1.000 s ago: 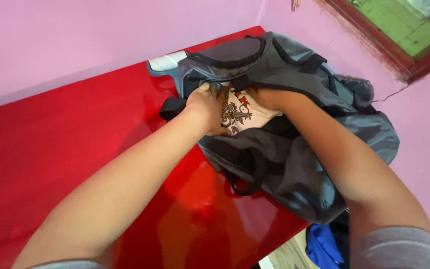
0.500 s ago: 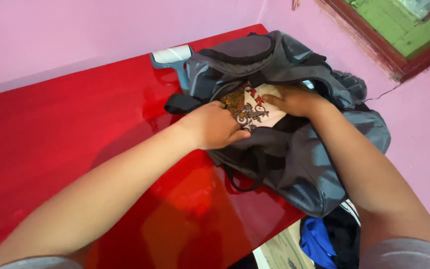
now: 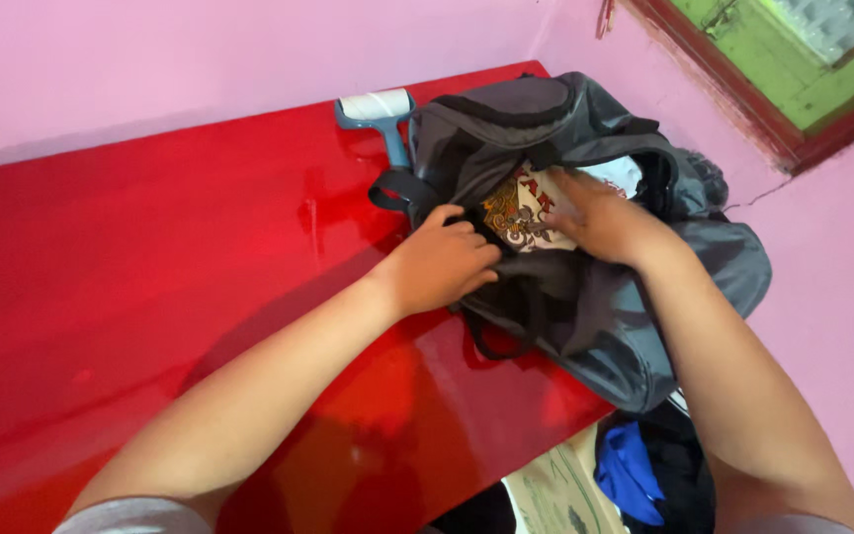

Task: The person folds a white t-shirt on a red table and places it into a gray backpack. Then they unfold a striped t-shirt, lay it flat, and use a lint roller to clean its surface.

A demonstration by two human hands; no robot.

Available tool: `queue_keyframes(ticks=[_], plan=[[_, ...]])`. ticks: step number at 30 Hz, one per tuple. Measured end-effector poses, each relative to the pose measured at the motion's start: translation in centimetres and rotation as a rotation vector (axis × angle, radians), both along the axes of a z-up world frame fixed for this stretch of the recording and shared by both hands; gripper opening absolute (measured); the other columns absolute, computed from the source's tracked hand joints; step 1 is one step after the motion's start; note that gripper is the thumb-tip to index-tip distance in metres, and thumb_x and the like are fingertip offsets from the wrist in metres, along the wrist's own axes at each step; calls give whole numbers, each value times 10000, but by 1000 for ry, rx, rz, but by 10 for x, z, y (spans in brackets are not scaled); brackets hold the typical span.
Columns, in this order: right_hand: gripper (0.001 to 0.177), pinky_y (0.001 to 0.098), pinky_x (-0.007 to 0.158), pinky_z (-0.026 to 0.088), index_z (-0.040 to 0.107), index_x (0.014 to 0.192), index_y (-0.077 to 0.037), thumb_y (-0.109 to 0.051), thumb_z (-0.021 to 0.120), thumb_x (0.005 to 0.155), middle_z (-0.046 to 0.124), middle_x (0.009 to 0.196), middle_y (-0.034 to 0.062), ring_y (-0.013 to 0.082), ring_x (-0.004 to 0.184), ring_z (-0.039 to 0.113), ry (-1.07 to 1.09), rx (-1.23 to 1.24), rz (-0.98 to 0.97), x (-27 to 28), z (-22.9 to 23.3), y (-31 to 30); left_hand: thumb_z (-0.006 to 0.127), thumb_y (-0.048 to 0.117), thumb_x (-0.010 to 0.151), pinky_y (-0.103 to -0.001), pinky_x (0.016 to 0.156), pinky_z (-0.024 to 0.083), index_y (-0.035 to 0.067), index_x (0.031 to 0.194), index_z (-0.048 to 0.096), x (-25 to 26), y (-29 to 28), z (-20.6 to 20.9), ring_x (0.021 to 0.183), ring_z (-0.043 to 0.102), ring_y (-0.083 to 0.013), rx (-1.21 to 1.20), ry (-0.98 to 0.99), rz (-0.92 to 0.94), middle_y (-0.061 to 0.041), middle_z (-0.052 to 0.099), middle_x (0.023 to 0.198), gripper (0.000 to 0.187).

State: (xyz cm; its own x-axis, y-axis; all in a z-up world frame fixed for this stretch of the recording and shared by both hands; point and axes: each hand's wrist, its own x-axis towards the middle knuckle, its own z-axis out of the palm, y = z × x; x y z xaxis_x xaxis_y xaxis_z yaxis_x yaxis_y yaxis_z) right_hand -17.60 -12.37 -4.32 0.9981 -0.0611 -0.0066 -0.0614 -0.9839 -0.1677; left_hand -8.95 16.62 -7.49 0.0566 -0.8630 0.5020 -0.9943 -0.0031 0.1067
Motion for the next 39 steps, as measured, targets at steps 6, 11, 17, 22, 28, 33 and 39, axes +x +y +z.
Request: queue_keyframes(ticks=[6, 11, 17, 22, 28, 33, 39], plan=[[613, 440, 1108, 413, 481, 1490, -84, -287, 671, 944, 434, 1541, 270, 425, 1388, 465, -119, 49, 69, -43, 28, 43, 656, 297, 935, -572, 1146, 300, 102, 1050, 644, -15, 5, 1, 1026, 653, -264, -79, 30, 56, -54, 685, 960, 226], [501, 415, 1089, 451, 571, 1403, -69, -152, 687, 923, 571, 1481, 197, 381, 1332, 570, -326, 152, 16, -125, 53, 73, 647, 225, 938, -555, 1189, 300, 100, 1092, 653, -44, -1, 16, 1103, 656, -247, -242, 1, -48, -65, 694, 1095, 199], [350, 375, 1058, 509, 692, 1272, -56, -114, 719, 928, 655, 1386, 157, 305, 1270, 647, -502, 177, -257, -233, 51, 76, 672, 212, 948, -548, 1201, 332, 93, 1000, 686, -99, -35, 32, 1011, 651, -250, -107, 72, -228, -62, 666, 963, 131], [255, 354, 1094, 515, 710, 1253, -67, -84, 694, 999, 685, 1353, 122, 265, 1264, 669, -557, 137, -531, -319, 31, 68, 662, 171, 934, -461, 1152, 404, 70, 1013, 668, -136, -75, 40, 1107, 633, -257, -241, 113, -427, -78, 659, 1073, 129], [264, 357, 1079, 515, 707, 1256, -61, -48, 686, 993, 680, 1325, 126, 279, 1261, 666, -545, 67, -740, -395, 7, 66, 636, 130, 940, -409, 1085, 466, 53, 1019, 650, -198, -122, 34, 1145, 626, -272, -230, 186, -643, -91, 661, 1119, 111], [273, 382, 1091, 516, 698, 1251, -55, -33, 691, 979, 671, 1362, 143, 315, 1271, 653, -561, 37, -861, -433, -23, 61, 647, 131, 929, -434, 1083, 472, 26, 1104, 647, -249, -156, 13, 1167, 623, -296, -59, 219, -779, -122, 647, 1147, 204], [346, 410, 1075, 522, 677, 1304, -47, -46, 734, 962, 644, 1397, 163, 352, 1282, 639, -559, 5, -1003, -450, -73, 57, 680, 200, 864, -579, 1137, 344, 46, 1384, 508, -299, -195, -44, 1412, 439, -357, 257, 329, -655, -222, 380, 1571, 569]])
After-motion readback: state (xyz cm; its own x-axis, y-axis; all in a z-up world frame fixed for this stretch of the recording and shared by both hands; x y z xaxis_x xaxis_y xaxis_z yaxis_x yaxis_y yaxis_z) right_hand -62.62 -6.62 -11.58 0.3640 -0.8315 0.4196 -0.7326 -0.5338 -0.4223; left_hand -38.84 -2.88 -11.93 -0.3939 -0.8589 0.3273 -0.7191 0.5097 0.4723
